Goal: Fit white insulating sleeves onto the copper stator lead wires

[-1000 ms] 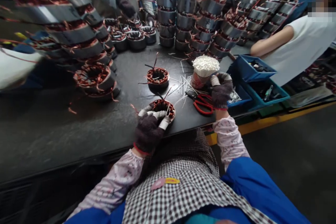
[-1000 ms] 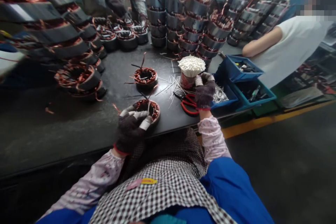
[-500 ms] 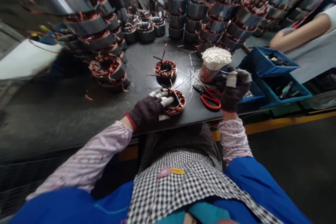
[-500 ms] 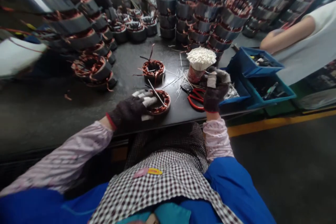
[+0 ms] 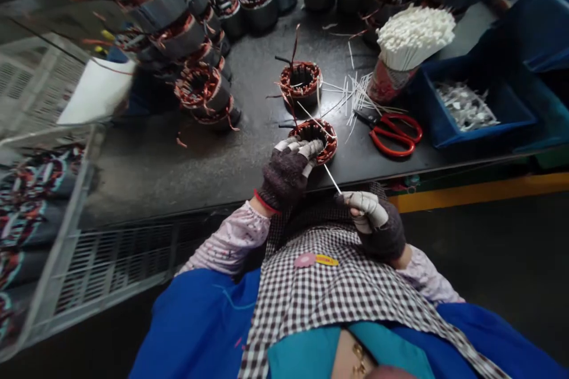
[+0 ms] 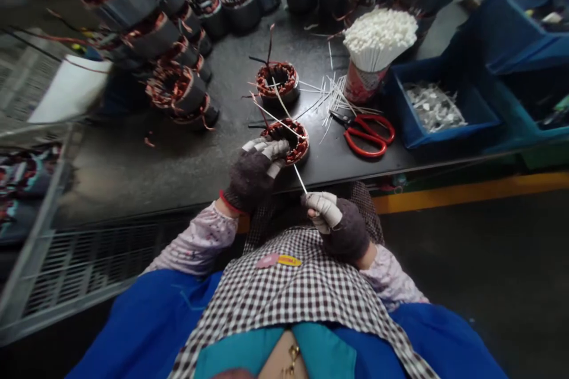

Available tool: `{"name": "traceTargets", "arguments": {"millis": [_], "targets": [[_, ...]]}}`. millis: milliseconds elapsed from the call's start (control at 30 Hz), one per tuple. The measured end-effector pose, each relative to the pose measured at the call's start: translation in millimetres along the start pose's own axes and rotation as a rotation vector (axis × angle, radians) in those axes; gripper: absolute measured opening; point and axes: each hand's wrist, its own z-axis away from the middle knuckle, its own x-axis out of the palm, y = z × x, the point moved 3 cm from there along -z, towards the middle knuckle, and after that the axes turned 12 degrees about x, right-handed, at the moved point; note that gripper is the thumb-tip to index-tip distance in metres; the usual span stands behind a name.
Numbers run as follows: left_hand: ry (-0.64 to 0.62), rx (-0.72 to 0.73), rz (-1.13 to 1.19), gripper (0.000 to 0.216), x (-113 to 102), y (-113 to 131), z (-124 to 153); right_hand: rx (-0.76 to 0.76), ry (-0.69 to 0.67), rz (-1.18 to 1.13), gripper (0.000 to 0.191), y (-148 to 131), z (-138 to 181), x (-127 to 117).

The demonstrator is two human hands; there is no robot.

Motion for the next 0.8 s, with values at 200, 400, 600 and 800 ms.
{"name": "traceTargets", "arguments": {"millis": [200, 400, 600, 800], "targets": [[0.022, -0.024, -0.047, 0.048, -2.2, 8.9, -1.3, 0.037, -0.044, 0.110, 0.036, 1.4, -6.3, 10.7], [-0.011, -0.031, -0.103, 0.052, -0.9, 6.6, -3.1, 0.049, -0.045, 0.074, 0.040, 12.6, -11.4, 14.6], [-0.068, -0.006, -0.086, 0.060, -2.1, 2.9, -7.6, 0.098, -0.050, 0.002, 0.049, 26.3, -17.0, 16.9], [-0.040, -0.049, -0.030, 0.058, -0.8, 4.4, -4.9, 0.229, -0.010, -0.125, 0.029, 29.6, -17.1, 16.9]]}}
